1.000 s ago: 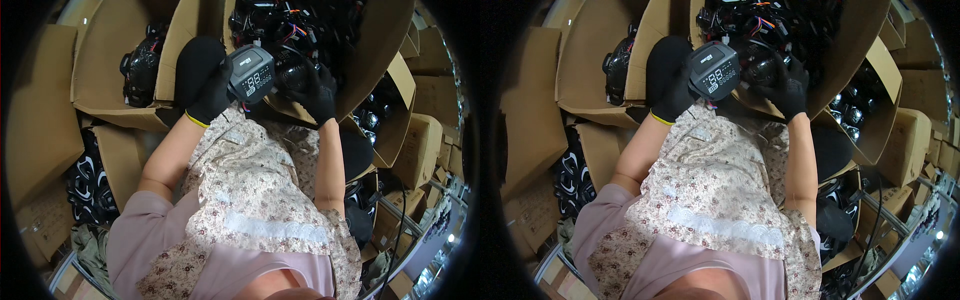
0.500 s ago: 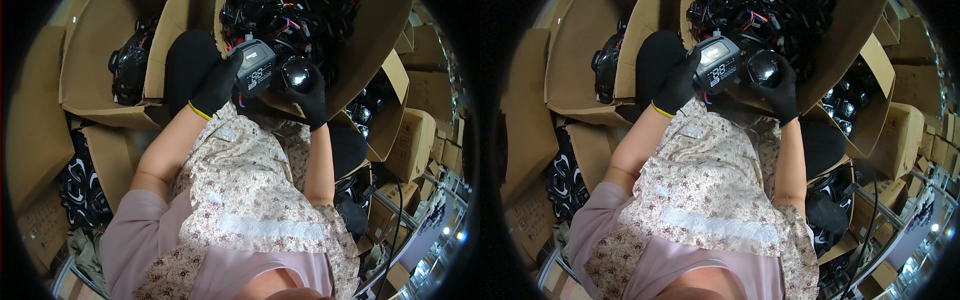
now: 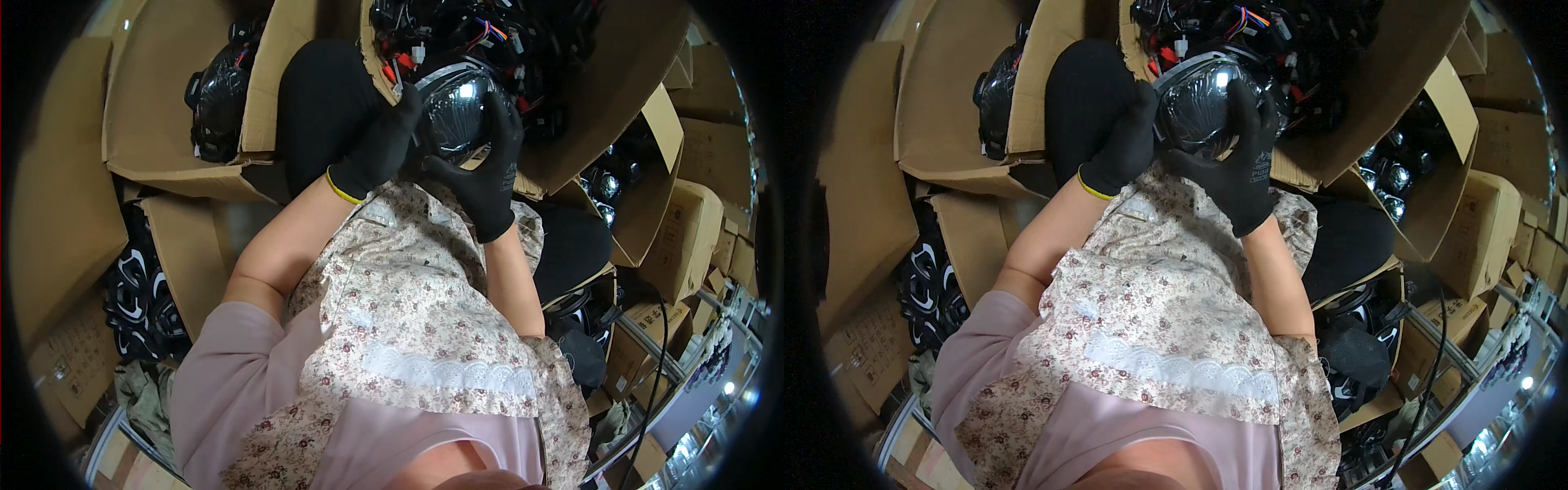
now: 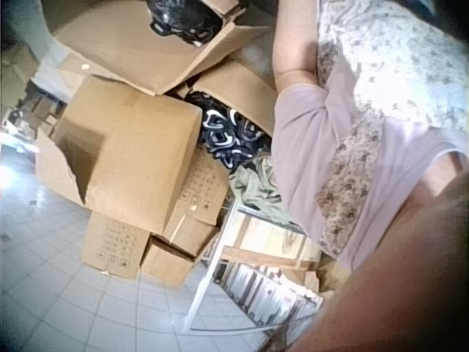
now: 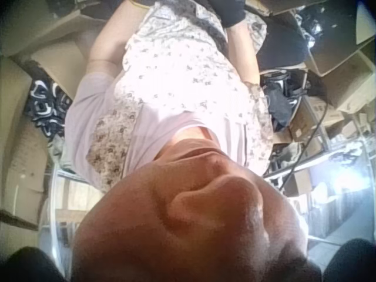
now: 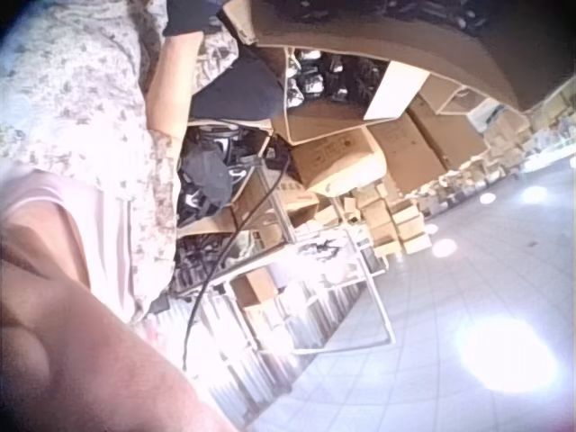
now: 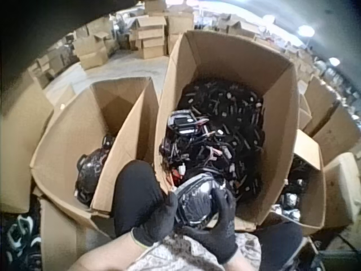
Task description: Inspecting black plastic car light components and sorting them between boxes.
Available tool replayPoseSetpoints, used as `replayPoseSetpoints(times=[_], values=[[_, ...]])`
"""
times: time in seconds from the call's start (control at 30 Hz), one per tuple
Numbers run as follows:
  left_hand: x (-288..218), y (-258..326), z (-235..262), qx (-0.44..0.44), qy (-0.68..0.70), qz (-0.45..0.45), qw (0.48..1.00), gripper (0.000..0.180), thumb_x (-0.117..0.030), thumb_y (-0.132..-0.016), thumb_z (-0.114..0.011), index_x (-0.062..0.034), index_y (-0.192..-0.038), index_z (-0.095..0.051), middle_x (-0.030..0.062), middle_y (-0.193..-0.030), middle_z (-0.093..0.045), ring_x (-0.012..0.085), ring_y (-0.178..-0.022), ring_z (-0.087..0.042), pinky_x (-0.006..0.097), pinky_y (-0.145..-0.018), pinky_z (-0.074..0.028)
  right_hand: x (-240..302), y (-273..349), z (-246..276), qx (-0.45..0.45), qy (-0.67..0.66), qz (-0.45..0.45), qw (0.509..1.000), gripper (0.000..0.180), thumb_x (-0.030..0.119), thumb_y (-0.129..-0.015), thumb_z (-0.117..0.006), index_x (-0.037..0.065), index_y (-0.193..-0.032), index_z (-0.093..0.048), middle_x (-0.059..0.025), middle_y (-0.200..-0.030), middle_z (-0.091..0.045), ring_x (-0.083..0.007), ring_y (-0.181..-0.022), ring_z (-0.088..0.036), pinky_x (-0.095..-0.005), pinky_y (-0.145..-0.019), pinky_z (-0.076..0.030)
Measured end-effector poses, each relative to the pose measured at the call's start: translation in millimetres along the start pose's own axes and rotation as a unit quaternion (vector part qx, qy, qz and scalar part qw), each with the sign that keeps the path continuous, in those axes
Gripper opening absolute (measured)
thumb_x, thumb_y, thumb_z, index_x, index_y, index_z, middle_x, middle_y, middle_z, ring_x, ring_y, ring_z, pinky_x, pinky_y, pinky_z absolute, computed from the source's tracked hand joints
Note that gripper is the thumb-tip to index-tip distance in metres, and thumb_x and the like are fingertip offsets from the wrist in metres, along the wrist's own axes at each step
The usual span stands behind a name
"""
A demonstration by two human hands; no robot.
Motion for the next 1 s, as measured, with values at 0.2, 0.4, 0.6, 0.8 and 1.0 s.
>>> replayPoseSetpoints(times=[0.2,0.4,0.6,0.8,1.0], values=[[-16,14,-22,0.085,-0.084,-0.048,0.992,0.063,-0.022,-0.09,-0.075,-0.0017,-0.142,-0.047,0.0093,-0.134,-0.058,0.0171,-0.118,-0.057,0.032,-0.1,-0.049,-7,8,-3,-0.014,0.029,0.037,0.999,0.109,0.026,-0.059,-0.095,0.009,-0.149,-0.036,-0.0224,-0.145,-0.032,-0.0388,-0.132,-0.042,-0.0441,-0.104,-0.046],[-20,20,-31,0.012,-0.227,-0.108,0.968,0.053,-0.019,-0.093,-0.069,-0.0017,-0.139,-0.051,0.0086,-0.119,-0.067,0.0125,-0.107,-0.062,0.03,-0.092,-0.051,3,5,5,-0.023,0.05,0.061,0.997,0.096,0.026,-0.067,-0.09,0.009,-0.147,-0.038,-0.0198,-0.145,-0.036,-0.0363,-0.133,-0.043,-0.0434,-0.105,-0.044],[-25,32,-33,0.117,-0.271,-0.095,0.951,0.05,-0.021,-0.094,-0.068,0.0025,-0.136,-0.054,0.0088,-0.121,-0.067,0.0137,-0.106,-0.062,0.03,-0.095,-0.05,16,-7,22,-0.077,-0.231,-0.185,0.952,0.042,0.031,-0.107,-0.045,0.001,-0.135,-0.05,-0.0099,-0.122,-0.061,-0.018,-0.114,-0.057,-0.0322,-0.099,-0.045],[-14,39,-27,-0.078,-0.362,-0.133,0.919,0.037,-0.023,-0.094,-0.069,0.0019,-0.12,-0.064,0.0129,-0.104,-0.072,0.0162,-0.094,-0.067,0.031,-0.083,-0.054,14,4,17,-0.069,-0.322,-0.239,0.913,0.024,0.023,-0.107,-0.047,0.005,-0.117,-0.058,0.0002,-0.101,-0.06,-0.0052,-0.089,-0.053,-0.0221,-0.078,-0.045],[-10,48,-28,-0.117,-0.322,-0.201,0.918,0.04,-0.022,-0.092,-0.071,0.0027,-0.122,-0.062,0.0133,-0.102,-0.071,0.0194,-0.094,-0.068,0.031,-0.084,-0.054,26,5,18,-0.092,-0.353,-0.279,0.889,0.022,0.022,-0.101,-0.058,0.004,-0.115,-0.061,0.0003,-0.101,-0.063,-0.0056,-0.087,-0.056,-0.0229,-0.077,-0.047]])
Point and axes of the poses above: each hand's wrist, its own y-axis away from the middle knuckle, its own z-axis out of the back of the hand, x = y × z, the point moved 1 cm from there along -y, towards the middle knuckle
